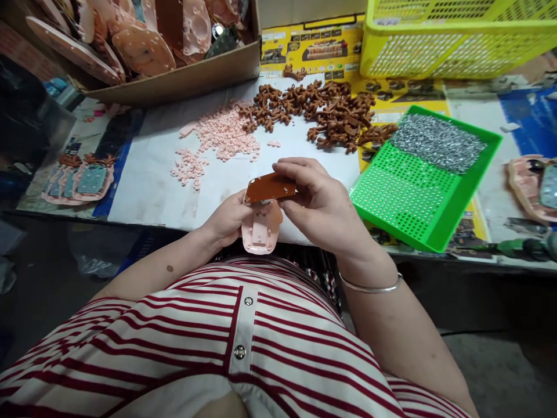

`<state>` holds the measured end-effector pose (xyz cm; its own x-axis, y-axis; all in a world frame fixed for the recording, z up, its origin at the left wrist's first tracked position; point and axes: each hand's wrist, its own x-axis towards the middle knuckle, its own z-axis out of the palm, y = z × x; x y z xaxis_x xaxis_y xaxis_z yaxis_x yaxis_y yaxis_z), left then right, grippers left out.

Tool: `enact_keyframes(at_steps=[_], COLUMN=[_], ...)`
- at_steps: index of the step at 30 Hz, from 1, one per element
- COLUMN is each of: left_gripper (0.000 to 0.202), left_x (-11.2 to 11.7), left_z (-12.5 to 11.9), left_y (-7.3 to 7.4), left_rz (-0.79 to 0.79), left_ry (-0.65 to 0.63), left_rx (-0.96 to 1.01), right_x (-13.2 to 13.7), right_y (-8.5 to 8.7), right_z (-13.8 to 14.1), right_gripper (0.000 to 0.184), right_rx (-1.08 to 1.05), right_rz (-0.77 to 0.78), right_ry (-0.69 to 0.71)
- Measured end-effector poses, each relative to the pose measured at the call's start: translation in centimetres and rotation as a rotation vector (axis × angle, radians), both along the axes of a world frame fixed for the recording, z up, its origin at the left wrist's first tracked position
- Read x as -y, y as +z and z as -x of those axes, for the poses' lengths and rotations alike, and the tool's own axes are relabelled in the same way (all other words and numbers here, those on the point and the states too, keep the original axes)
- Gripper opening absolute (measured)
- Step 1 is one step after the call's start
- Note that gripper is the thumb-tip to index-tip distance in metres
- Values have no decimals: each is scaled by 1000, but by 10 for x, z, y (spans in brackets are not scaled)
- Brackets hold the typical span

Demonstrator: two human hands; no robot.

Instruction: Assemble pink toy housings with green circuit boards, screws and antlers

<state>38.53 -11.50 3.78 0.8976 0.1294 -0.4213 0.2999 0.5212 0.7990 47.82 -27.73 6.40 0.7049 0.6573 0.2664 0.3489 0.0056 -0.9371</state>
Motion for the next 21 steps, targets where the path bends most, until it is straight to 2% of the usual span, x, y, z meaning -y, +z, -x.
enact_keyframes(at_steps=[3,6,15,17,21], left_gripper=[39,43,38,40,46], left_x=[-1,-3,1,2,3], left_z=[1,2,-2,-2,-2], left_y=[4,5,0,0,0], left_rz=[87,122,34,21,7], left_ry=[-59,-109,-60,-59,-76], left_rx=[14,12,-69,-68,-33], right_x=[2,3,1,-2,-6], right_y=[4,6,10,9,6], right_z=[-1,-1,6,7,9], right_gripper=[27,24,14,12,21], right_rx=[166,289,459,457,334], right_rz=[19,28,77,74,104], right_ry=[-65,-147,-273,-303,-349])
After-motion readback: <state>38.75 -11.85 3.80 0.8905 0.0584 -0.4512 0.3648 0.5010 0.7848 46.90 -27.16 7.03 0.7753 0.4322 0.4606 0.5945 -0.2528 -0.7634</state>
